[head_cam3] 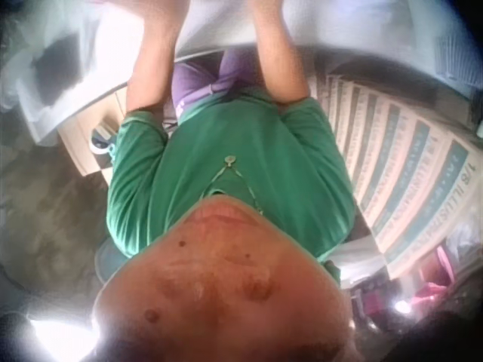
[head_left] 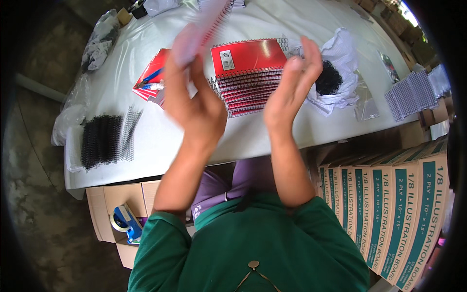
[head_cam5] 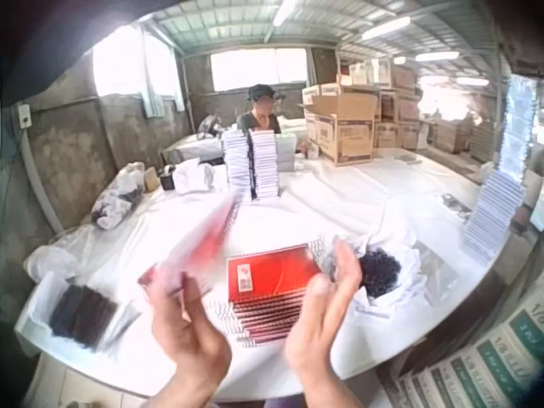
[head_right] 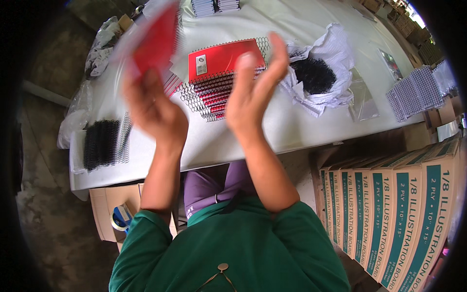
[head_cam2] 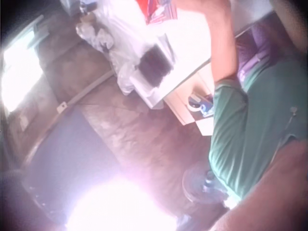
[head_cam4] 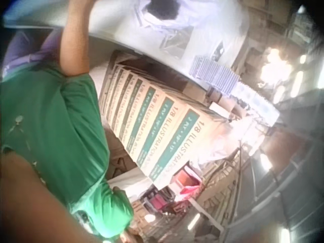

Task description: The person assembles spiral notebooks by inserting wire coils into the pre-punched holes of stacks of paper and covers. The person picks up a wire coil and threads it through the notebook holes by hand, kemudian repeats this for multiple notebooks and places them in a stack.

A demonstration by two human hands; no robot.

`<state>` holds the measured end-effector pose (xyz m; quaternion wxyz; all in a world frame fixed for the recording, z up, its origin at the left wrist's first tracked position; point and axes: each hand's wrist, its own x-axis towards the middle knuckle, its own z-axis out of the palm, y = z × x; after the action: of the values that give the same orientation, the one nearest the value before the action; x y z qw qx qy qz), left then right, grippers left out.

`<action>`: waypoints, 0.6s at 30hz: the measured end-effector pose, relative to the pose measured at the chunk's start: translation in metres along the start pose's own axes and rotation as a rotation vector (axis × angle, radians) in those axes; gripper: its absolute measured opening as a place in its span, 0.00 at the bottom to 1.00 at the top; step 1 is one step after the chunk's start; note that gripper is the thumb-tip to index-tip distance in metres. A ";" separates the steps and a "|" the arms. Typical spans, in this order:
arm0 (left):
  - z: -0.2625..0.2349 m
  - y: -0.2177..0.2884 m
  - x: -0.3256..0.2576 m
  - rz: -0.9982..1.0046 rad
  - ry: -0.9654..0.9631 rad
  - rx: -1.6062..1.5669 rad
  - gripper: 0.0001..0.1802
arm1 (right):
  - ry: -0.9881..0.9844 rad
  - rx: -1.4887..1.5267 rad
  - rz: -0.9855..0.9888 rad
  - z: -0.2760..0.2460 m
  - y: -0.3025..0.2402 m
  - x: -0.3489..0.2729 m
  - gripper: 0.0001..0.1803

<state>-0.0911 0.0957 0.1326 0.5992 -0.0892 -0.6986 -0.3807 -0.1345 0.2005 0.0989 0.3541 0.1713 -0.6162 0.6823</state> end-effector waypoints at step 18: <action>-0.105 -0.087 0.008 -0.096 -0.510 0.750 0.22 | 0.101 -0.168 -0.291 -0.019 0.025 -0.012 0.16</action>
<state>-0.0627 -0.0344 0.1021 0.3805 0.0755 -0.9168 -0.0946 -0.1399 0.2158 0.0693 0.4928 0.1941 -0.6213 0.5775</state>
